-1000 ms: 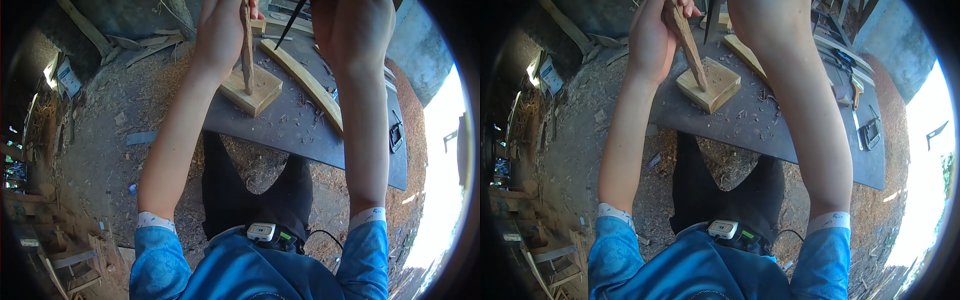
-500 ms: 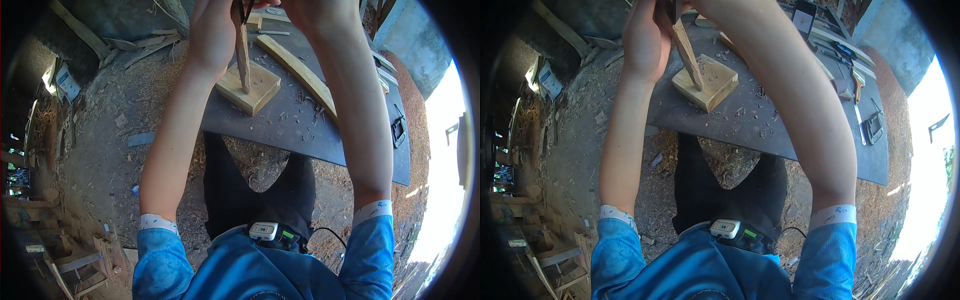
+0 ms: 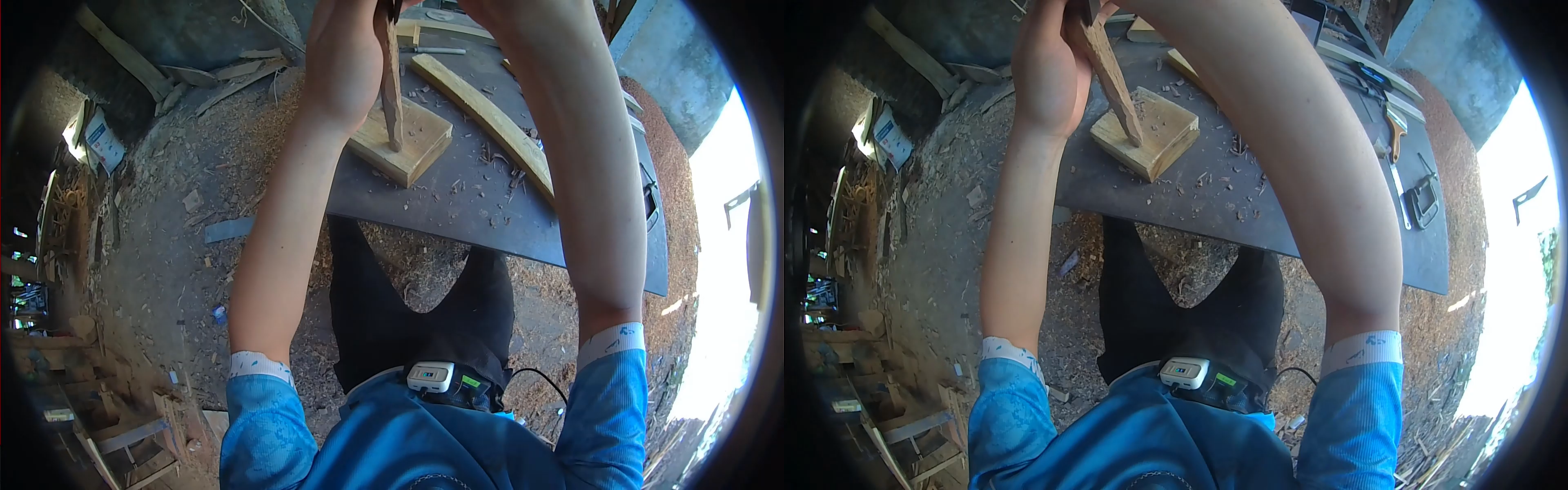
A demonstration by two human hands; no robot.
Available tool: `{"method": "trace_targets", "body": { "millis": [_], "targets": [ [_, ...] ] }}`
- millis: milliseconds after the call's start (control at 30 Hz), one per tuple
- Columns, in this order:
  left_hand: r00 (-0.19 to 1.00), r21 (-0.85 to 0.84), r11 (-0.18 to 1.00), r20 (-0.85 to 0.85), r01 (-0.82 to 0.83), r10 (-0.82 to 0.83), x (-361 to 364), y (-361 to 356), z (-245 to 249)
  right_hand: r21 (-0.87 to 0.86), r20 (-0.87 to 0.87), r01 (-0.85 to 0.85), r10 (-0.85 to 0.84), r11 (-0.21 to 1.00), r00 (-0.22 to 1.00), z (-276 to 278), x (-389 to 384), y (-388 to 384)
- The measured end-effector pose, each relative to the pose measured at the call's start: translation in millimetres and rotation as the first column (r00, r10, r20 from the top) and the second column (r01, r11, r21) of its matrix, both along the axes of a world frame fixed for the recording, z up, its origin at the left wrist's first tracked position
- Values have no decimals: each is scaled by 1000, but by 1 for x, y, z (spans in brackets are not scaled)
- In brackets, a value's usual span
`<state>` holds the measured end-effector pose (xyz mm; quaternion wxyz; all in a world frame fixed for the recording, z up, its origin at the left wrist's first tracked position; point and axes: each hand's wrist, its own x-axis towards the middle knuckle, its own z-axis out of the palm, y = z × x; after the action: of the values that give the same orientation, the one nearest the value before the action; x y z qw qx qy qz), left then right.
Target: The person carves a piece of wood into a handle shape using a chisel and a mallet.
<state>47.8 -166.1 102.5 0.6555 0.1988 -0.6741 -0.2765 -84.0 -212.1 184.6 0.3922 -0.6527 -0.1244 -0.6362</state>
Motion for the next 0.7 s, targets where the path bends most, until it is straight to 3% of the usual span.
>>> {"method": "trace_targets", "body": {
  "millis": [167,267,367,567,667,700],
  "targets": [
    [998,-63,996,-19,-55,54,1,-7,-5,-15,-35,-27,26,1000,999,3,0,-3],
    [951,-83,958,128,-273,282,7,-1,-1,-27,-59,-20,18,999,998,4,-8,4],
    [949,-222,941,128,-256,289,2,-7,-7,-34,-80,-10,7,999,997,6,-1,4],
    [931,-210,930,141,-303,336,2,-10,-16,-52,-115,-3,-3,999,993,9,2,19],
    [903,-371,856,91,-360,419,-7,-12,-13,-64,-129,6,-14,998,992,8,-4,34],
    [919,-241,905,97,-351,382,-8,-6,-15,-55,-139,1,-8,998,990,5,-5,32]
  ]
}}
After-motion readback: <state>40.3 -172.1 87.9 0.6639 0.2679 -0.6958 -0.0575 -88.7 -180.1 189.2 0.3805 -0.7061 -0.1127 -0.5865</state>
